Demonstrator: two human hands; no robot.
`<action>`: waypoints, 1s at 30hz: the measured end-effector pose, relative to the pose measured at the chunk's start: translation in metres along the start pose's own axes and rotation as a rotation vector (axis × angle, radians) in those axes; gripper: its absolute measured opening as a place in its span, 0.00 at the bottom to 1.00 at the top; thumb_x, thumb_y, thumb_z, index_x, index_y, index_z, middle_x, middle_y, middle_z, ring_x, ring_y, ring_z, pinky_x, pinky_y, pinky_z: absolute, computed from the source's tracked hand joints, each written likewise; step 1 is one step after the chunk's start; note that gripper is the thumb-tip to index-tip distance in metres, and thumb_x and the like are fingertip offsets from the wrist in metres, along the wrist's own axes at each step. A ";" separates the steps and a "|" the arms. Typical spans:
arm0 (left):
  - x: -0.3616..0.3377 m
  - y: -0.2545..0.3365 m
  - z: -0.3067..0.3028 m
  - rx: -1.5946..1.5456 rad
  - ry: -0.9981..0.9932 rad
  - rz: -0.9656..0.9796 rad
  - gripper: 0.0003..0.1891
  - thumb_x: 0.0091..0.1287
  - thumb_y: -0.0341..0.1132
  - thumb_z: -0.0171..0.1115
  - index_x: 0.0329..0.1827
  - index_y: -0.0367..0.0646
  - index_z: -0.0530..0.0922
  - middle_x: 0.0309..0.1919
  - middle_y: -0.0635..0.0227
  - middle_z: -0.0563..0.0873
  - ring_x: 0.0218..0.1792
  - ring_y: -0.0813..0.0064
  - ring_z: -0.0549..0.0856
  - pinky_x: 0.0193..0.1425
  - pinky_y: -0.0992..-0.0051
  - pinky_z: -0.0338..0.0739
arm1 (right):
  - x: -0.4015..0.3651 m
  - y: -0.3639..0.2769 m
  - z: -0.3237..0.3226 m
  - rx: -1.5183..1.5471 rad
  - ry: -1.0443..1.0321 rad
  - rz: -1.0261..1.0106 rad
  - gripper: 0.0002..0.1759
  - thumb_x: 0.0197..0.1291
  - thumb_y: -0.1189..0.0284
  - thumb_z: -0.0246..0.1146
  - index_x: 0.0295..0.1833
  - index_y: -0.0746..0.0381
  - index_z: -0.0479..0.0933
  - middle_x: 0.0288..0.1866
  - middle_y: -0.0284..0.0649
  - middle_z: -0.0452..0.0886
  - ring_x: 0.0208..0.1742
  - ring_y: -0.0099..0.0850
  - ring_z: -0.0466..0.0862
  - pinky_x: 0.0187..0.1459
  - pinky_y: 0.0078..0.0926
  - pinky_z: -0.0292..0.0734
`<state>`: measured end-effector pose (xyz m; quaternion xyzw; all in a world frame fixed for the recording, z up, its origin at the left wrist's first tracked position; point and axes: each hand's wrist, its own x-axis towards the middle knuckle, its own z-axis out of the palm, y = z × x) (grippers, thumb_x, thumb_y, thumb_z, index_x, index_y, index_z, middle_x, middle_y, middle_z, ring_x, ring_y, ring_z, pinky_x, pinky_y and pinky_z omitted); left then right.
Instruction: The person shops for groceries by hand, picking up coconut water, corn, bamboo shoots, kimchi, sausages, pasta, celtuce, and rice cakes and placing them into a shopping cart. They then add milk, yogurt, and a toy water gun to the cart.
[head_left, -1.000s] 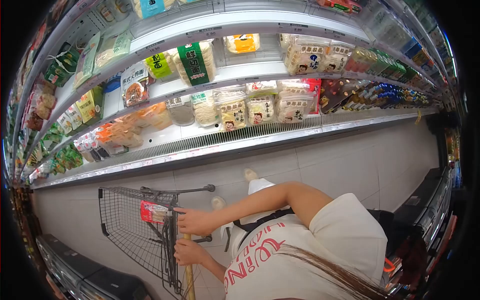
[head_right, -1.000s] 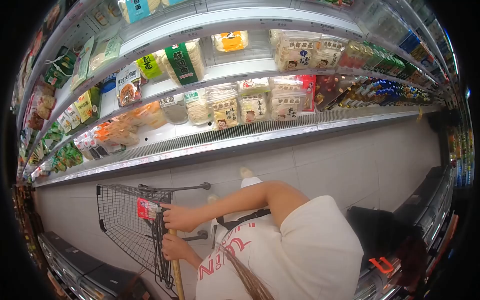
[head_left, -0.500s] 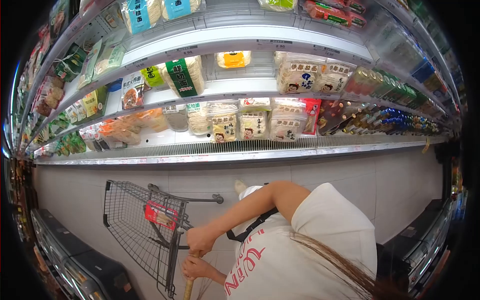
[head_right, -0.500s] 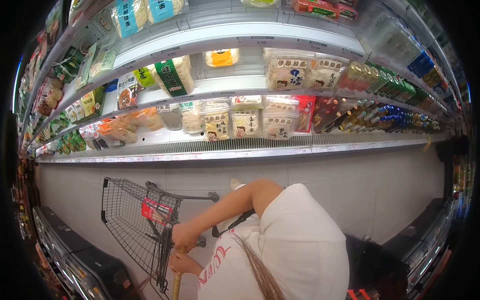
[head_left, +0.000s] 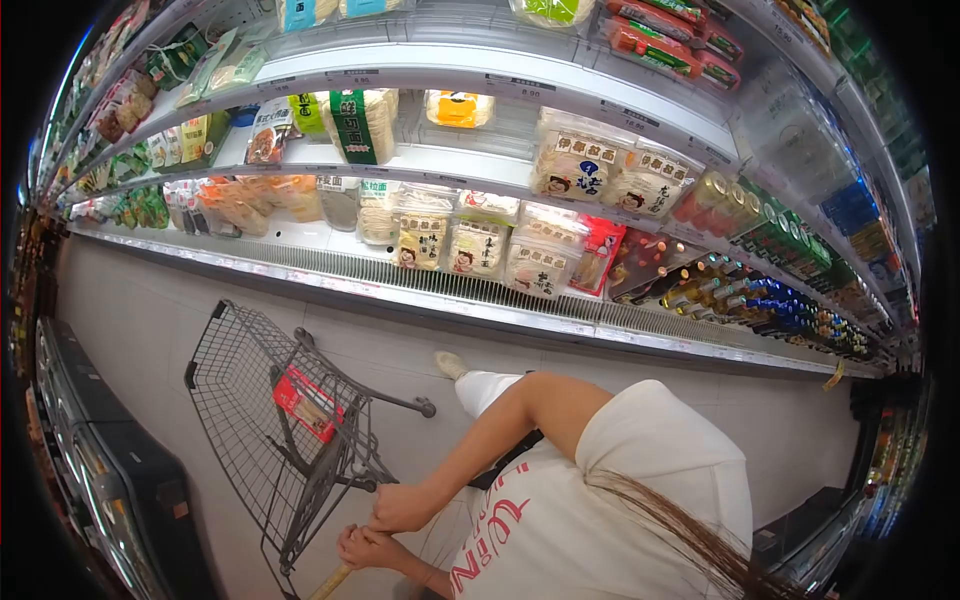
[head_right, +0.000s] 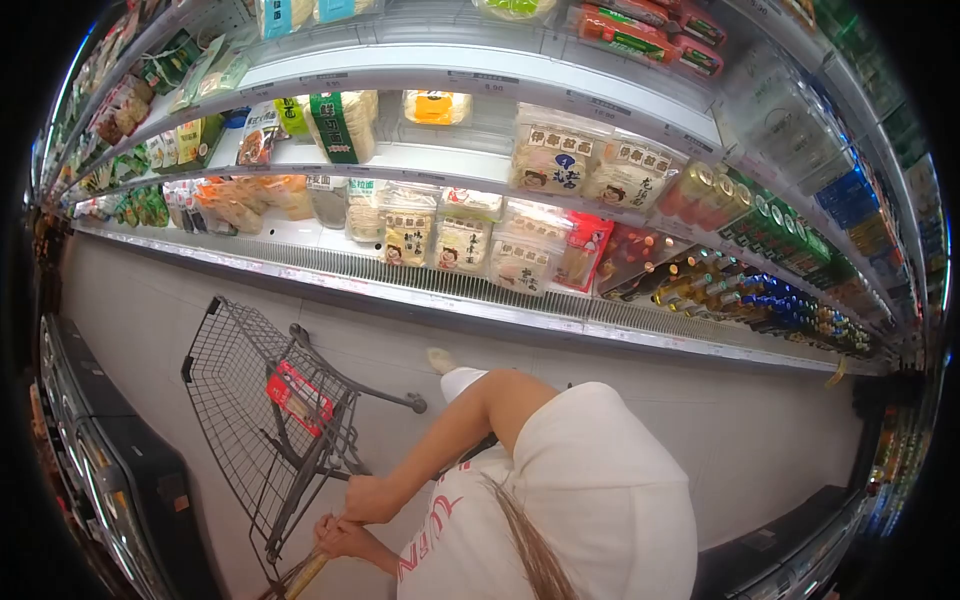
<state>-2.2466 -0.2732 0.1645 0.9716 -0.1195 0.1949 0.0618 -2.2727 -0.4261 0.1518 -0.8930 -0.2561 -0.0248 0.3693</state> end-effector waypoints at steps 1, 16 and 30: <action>-0.012 0.003 -0.011 -0.027 -0.009 -0.041 0.08 0.58 0.38 0.53 0.25 0.48 0.78 0.49 0.72 0.80 0.60 0.59 0.72 0.63 0.49 0.56 | -0.012 -0.010 0.003 0.007 0.034 0.015 0.13 0.57 0.62 0.61 0.35 0.62 0.73 0.24 0.40 0.80 0.26 0.41 0.82 0.28 0.41 0.70; -0.128 0.039 -0.067 -0.898 0.206 -1.064 0.53 0.55 0.16 0.50 0.77 0.46 0.24 0.76 0.53 0.45 0.69 0.50 0.69 0.64 0.70 0.71 | -0.073 0.008 -0.027 0.725 -0.308 -0.135 0.13 0.61 0.69 0.63 0.46 0.67 0.73 0.41 0.49 0.76 0.43 0.50 0.79 0.43 0.42 0.75; -0.181 -0.029 -0.115 -0.153 -0.176 -0.957 0.49 0.57 0.20 0.51 0.78 0.45 0.31 0.76 0.45 0.41 0.70 0.42 0.64 0.69 0.58 0.67 | -0.001 0.222 0.030 -0.229 -0.069 -0.173 0.24 0.62 0.53 0.54 0.31 0.62 0.83 0.46 0.46 0.81 0.60 0.44 0.75 0.65 0.50 0.61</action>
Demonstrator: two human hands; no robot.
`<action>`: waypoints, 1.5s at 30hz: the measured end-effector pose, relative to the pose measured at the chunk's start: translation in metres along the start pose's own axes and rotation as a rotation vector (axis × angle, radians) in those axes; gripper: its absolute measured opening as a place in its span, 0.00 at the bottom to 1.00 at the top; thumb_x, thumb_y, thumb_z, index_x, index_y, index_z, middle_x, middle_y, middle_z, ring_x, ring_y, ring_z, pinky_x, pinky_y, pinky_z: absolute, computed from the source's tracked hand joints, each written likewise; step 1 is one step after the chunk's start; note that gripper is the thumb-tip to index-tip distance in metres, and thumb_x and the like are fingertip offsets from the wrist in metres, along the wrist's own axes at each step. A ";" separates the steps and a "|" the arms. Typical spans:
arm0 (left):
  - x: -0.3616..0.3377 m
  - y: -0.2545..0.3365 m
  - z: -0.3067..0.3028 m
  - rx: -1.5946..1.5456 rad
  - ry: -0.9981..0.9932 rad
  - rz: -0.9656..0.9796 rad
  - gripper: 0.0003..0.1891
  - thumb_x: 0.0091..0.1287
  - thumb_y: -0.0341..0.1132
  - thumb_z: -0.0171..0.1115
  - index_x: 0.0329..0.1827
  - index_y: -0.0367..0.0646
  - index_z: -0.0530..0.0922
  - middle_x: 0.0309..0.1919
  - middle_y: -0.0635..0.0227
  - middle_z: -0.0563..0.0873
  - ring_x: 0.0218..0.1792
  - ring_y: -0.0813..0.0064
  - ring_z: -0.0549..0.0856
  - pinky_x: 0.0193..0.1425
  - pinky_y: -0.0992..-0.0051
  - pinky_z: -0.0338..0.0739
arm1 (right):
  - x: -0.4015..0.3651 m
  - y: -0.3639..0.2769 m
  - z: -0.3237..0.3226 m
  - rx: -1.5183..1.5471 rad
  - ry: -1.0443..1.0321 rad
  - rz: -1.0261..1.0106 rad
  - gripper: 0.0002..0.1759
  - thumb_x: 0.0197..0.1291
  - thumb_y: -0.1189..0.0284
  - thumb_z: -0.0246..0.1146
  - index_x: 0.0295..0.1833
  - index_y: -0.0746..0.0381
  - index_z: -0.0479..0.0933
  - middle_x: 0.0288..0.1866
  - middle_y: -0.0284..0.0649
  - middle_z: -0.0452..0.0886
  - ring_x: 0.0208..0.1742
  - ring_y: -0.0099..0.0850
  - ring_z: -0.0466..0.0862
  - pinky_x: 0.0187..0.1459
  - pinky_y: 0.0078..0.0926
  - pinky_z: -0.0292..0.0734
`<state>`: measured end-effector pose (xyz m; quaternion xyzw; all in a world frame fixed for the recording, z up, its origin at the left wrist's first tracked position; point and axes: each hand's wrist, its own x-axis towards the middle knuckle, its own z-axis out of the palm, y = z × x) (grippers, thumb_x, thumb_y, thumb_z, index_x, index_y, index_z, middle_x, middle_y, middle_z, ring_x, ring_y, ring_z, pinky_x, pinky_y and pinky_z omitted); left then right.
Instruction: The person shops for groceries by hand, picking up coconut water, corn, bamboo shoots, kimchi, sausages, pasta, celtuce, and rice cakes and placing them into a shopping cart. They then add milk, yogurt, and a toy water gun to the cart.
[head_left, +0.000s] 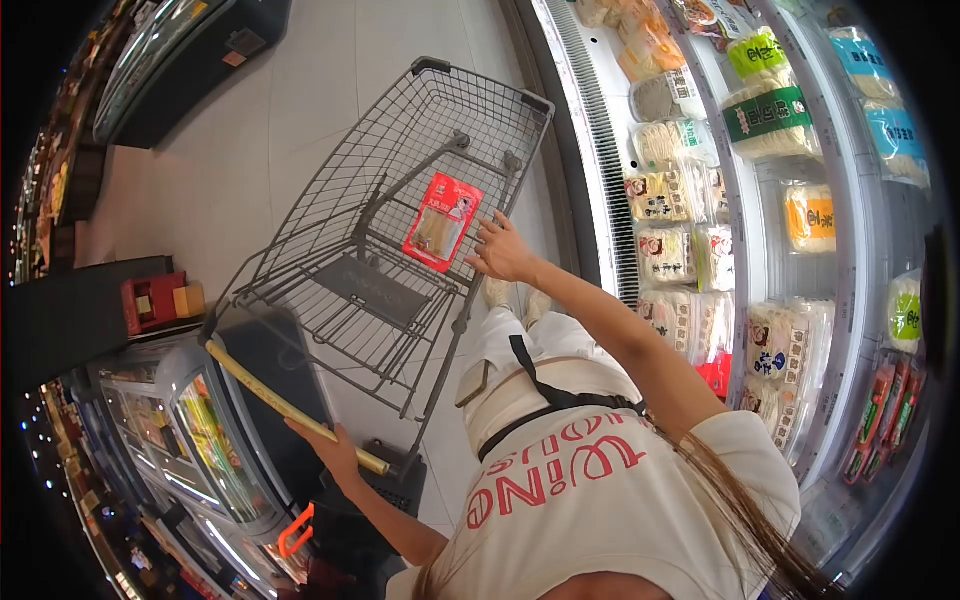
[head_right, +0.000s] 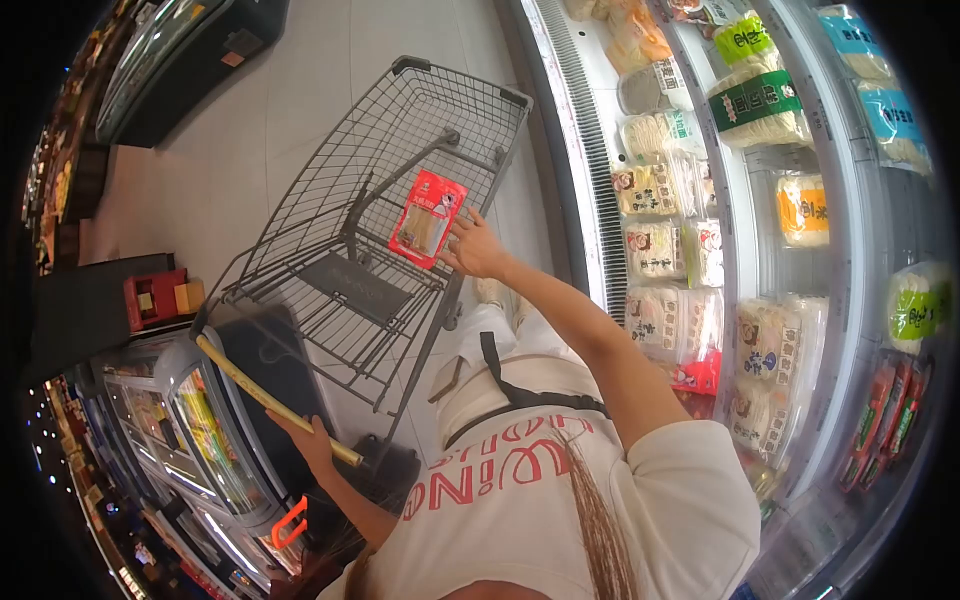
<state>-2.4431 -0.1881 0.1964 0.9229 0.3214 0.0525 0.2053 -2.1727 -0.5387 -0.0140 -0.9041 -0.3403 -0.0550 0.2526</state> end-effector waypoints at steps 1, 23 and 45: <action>0.003 0.009 -0.001 0.163 0.031 0.045 0.49 0.58 0.21 0.53 0.78 0.44 0.32 0.76 0.44 0.41 0.72 0.40 0.61 0.71 0.57 0.65 | 0.001 0.001 -0.002 0.034 -0.094 0.041 0.23 0.62 0.54 0.54 0.29 0.61 0.82 0.41 0.45 0.81 0.55 0.42 0.77 0.61 0.46 0.63; 0.182 -0.007 0.544 -0.917 -0.290 -1.261 0.26 0.58 0.27 0.63 0.60 0.34 0.68 0.52 0.53 0.78 0.44 0.56 0.85 0.46 0.56 0.84 | 0.078 0.055 0.119 0.149 -0.415 0.592 0.17 0.60 0.61 0.61 0.42 0.65 0.77 0.37 0.50 0.80 0.37 0.52 0.83 0.40 0.45 0.79; 0.157 0.025 0.545 -1.051 -0.048 -1.506 0.10 0.58 0.24 0.56 0.41 0.29 0.72 0.38 0.55 0.81 0.31 0.65 0.83 0.42 0.68 0.84 | 0.069 0.106 0.230 0.391 -0.595 0.877 0.23 0.54 0.66 0.56 0.45 0.77 0.70 0.41 0.68 0.80 0.45 0.59 0.82 0.49 0.48 0.76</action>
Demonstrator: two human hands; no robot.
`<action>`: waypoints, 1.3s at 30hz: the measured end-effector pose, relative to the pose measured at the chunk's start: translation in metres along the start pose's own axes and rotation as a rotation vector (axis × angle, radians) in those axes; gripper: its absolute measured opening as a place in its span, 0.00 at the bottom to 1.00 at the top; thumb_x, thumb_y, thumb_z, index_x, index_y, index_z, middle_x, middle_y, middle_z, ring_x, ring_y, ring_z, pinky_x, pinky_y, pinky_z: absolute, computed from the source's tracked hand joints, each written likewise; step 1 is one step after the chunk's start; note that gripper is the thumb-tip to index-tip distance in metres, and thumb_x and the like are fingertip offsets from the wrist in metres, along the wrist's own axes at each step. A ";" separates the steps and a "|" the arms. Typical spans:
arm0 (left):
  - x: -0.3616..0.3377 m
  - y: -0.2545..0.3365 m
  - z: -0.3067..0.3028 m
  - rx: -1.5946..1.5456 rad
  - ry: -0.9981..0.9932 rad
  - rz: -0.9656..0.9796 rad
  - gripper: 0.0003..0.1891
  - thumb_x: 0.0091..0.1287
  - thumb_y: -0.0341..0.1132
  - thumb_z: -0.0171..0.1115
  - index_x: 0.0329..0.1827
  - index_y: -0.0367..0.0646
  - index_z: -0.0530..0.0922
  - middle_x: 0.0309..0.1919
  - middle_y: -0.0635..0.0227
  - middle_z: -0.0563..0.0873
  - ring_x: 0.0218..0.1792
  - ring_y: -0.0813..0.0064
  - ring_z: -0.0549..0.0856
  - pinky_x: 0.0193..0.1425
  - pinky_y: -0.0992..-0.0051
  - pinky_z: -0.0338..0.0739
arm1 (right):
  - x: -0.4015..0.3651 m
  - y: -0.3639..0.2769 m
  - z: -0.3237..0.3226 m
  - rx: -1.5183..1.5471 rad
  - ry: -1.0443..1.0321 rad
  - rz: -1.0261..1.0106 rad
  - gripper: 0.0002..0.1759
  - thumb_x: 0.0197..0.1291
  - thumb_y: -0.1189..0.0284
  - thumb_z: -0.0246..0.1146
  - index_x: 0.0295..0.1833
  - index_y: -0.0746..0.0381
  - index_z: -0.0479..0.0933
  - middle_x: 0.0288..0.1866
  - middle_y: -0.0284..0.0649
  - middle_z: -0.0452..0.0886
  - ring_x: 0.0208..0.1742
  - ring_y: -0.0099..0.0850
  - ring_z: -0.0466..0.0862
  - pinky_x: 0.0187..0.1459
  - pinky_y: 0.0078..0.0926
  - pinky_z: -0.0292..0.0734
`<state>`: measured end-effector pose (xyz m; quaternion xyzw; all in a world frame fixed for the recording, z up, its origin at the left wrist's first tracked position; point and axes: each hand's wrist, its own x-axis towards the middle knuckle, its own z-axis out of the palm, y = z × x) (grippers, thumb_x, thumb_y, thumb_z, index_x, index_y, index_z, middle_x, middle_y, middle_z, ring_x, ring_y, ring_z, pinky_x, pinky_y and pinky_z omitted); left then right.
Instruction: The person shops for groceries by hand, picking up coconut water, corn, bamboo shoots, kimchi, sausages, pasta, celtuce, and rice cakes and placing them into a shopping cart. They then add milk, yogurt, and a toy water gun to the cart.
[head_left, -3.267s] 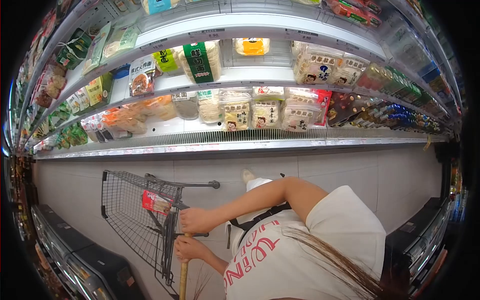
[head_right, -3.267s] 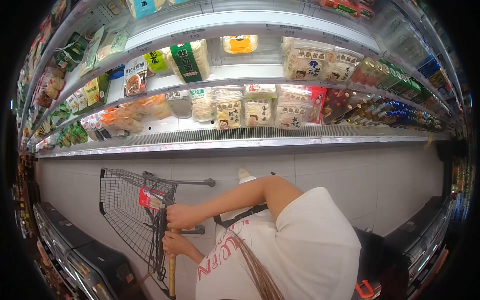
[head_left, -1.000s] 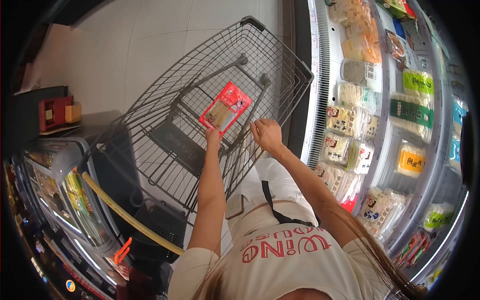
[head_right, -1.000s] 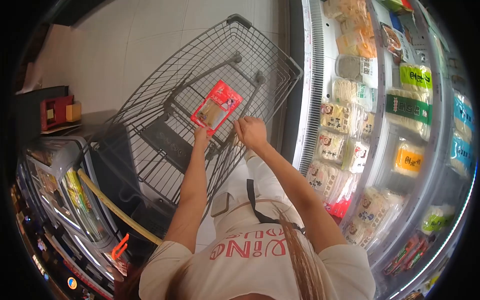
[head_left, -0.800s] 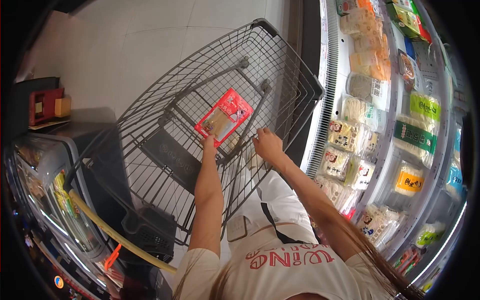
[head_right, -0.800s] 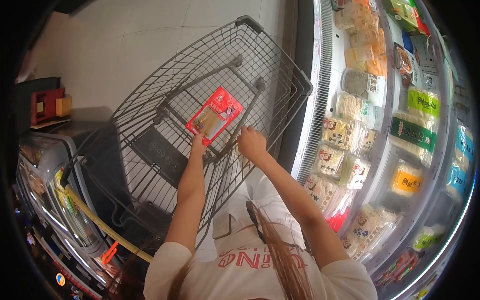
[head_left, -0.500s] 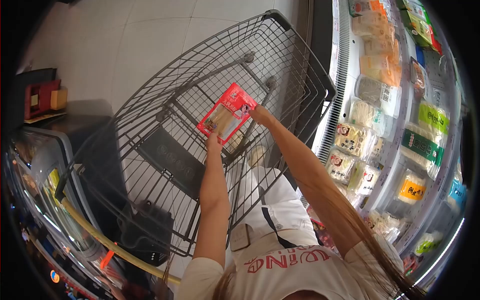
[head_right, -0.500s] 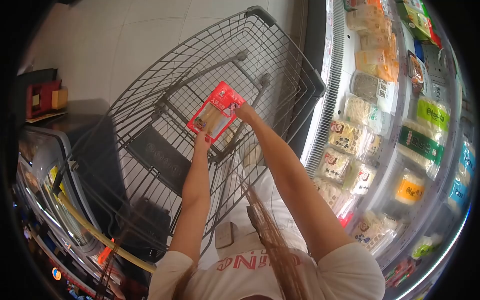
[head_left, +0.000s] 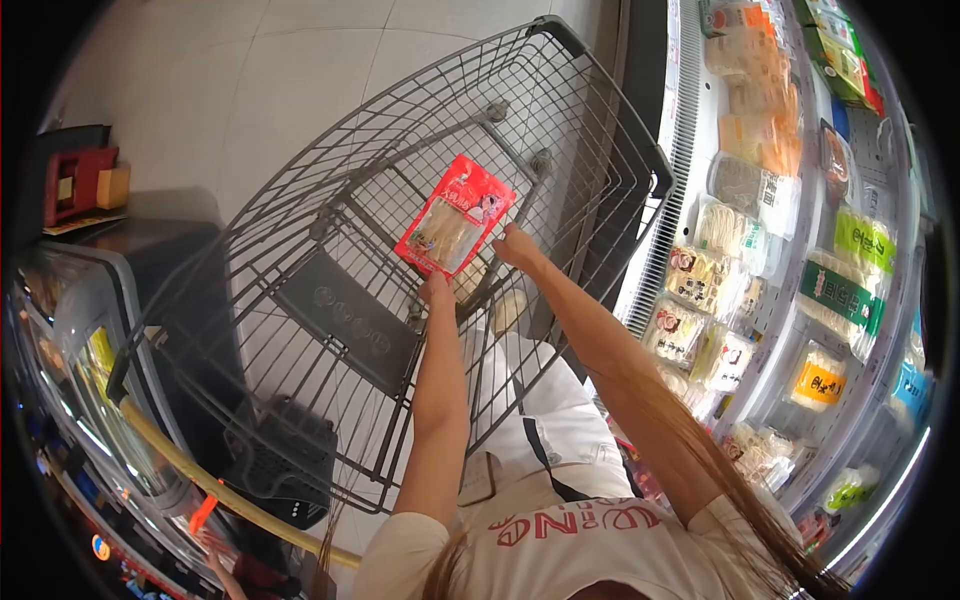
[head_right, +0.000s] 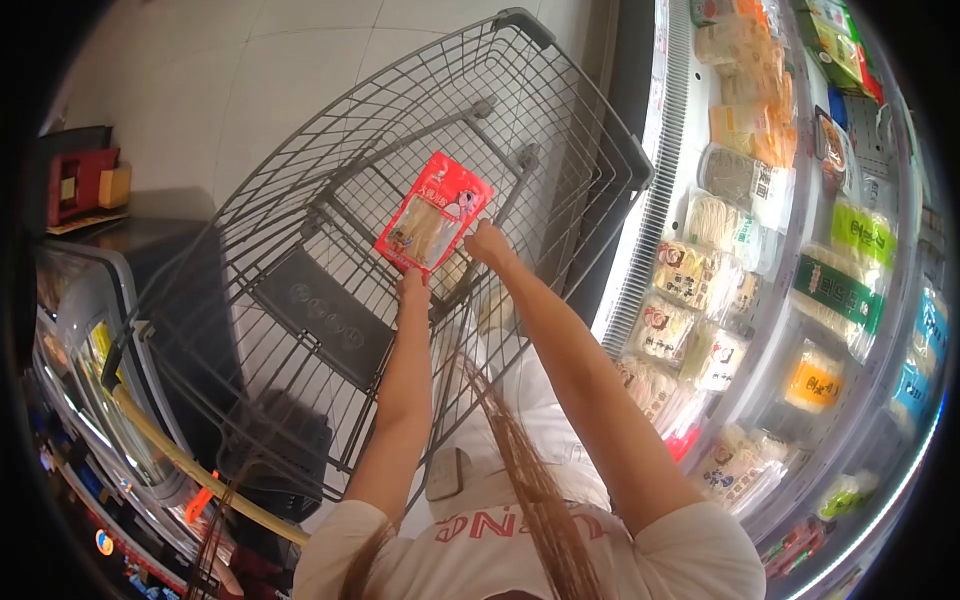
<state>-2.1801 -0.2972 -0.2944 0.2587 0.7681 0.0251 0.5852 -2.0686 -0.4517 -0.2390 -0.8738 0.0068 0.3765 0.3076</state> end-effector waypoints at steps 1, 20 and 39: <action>-0.004 0.001 -0.004 -0.058 -0.085 0.021 0.08 0.57 0.22 0.56 0.38 0.28 0.71 0.38 0.55 0.81 0.29 0.65 0.82 0.43 0.69 0.84 | 0.002 -0.003 0.001 -0.007 -0.006 0.122 0.30 0.58 0.55 0.62 0.52 0.72 0.71 0.43 0.60 0.81 0.51 0.51 0.82 0.51 0.45 0.75; -0.258 0.065 -0.102 0.464 -0.772 0.324 0.17 0.49 0.17 0.55 0.44 0.35 0.72 0.38 0.66 0.79 0.37 0.74 0.78 0.40 0.77 0.72 | -0.133 -0.079 -0.072 2.030 -0.025 0.093 0.18 0.71 0.64 0.54 0.58 0.65 0.70 0.55 0.45 0.79 0.53 0.40 0.81 0.58 0.44 0.78; -0.338 -0.135 -0.120 1.037 -1.351 -0.143 0.31 0.49 0.16 0.49 0.62 0.37 0.68 0.58 0.57 0.77 0.61 0.55 0.76 0.69 0.51 0.67 | -0.562 0.102 -0.148 1.212 0.810 -0.187 0.17 0.66 0.63 0.62 0.50 0.65 0.79 0.38 0.34 0.84 0.43 0.18 0.79 0.46 0.21 0.73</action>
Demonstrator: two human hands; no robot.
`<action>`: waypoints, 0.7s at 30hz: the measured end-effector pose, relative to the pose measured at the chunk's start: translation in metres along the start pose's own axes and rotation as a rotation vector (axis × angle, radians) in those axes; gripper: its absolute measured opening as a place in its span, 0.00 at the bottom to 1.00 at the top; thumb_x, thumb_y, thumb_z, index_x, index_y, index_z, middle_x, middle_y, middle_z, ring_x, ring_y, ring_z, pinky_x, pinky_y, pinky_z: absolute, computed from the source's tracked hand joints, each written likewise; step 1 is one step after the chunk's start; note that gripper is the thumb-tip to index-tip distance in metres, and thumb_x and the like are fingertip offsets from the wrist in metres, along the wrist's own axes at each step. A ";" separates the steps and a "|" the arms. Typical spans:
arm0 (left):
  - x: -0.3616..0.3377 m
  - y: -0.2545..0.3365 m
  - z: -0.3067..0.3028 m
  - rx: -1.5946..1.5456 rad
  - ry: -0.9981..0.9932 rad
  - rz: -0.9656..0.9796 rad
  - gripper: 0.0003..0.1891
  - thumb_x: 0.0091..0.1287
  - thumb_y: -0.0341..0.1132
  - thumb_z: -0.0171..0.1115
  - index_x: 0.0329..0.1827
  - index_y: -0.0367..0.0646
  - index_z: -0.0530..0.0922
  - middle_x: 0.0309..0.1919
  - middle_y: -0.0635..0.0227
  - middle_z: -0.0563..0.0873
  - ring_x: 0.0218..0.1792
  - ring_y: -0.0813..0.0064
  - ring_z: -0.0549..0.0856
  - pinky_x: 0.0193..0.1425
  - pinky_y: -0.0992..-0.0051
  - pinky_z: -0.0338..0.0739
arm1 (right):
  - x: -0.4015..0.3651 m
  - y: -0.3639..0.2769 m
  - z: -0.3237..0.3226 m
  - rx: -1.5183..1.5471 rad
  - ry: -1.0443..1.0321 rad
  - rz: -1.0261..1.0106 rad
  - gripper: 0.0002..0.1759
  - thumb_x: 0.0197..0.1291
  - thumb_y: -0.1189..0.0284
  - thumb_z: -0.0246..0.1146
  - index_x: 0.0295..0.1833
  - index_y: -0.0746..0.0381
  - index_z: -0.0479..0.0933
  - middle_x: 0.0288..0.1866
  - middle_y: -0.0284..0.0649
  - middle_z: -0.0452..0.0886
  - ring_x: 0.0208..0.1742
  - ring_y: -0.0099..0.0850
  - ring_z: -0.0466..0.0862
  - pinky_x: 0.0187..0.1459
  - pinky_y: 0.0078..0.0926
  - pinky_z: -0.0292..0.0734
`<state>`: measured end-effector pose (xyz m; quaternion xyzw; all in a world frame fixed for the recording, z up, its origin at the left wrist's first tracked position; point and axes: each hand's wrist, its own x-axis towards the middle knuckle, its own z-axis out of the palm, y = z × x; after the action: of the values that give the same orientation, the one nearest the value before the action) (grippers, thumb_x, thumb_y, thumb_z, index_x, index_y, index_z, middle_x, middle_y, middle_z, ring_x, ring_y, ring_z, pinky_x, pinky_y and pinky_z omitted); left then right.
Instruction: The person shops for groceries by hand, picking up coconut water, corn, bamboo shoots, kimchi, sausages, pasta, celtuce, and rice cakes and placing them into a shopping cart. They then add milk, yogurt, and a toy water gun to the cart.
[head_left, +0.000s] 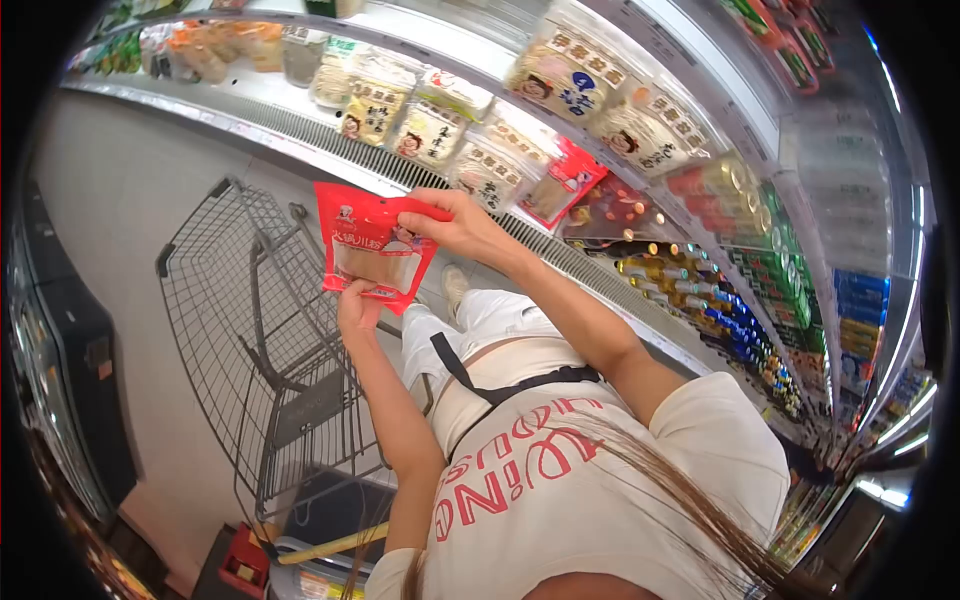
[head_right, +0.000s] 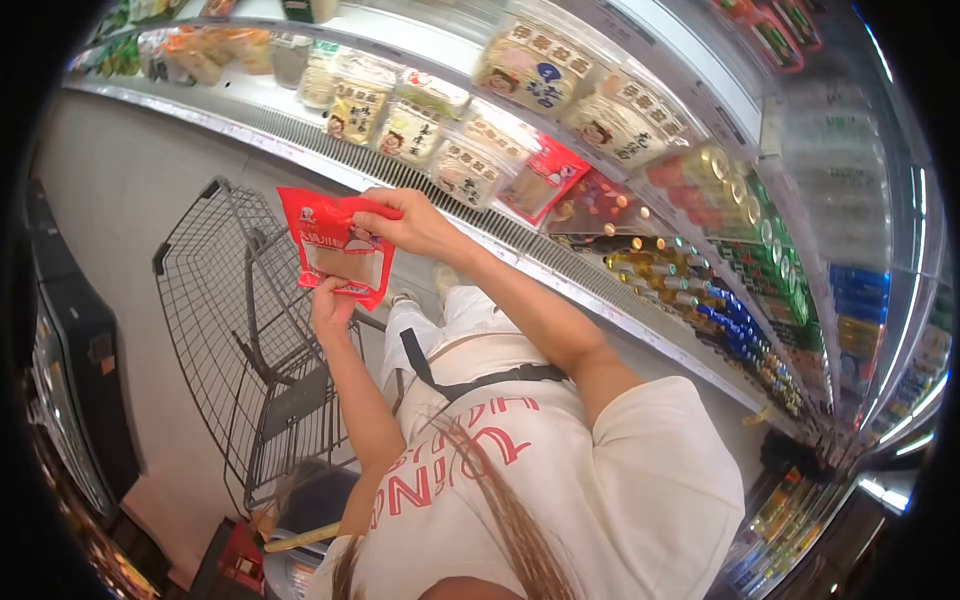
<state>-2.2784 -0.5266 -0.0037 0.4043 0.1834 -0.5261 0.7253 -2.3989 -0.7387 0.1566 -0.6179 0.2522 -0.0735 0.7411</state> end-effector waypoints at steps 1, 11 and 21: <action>0.018 -0.022 0.004 0.033 0.007 -0.076 0.31 0.49 0.16 0.49 0.63 0.37 0.68 0.59 0.56 0.77 0.61 0.55 0.76 0.70 0.51 0.67 | -0.016 0.009 -0.013 -0.098 0.099 0.014 0.13 0.63 0.65 0.64 0.47 0.63 0.82 0.35 0.37 0.85 0.39 0.24 0.81 0.44 0.22 0.74; 0.106 -0.219 0.102 0.201 -0.012 -0.704 0.27 0.60 0.22 0.51 0.66 0.47 0.67 0.62 0.60 0.71 0.65 0.54 0.70 0.69 0.52 0.64 | -0.142 0.102 -0.118 -0.794 0.775 0.240 0.08 0.60 0.74 0.59 0.43 0.62 0.80 0.33 0.52 0.82 0.37 0.50 0.82 0.38 0.41 0.74; 0.131 -0.307 0.167 0.069 -0.246 -0.682 0.50 0.60 0.16 0.48 0.78 0.73 0.38 0.77 0.75 0.51 0.73 0.54 0.59 0.72 0.54 0.58 | -0.114 0.201 -0.202 -0.578 1.041 0.167 0.06 0.63 0.76 0.55 0.44 0.64 0.75 0.37 0.54 0.80 0.40 0.52 0.81 0.41 0.39 0.75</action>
<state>-2.5349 -0.7740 -0.1137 0.2777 0.2013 -0.7885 0.5106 -2.6315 -0.8234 -0.0246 -0.6553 0.6394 -0.2364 0.3254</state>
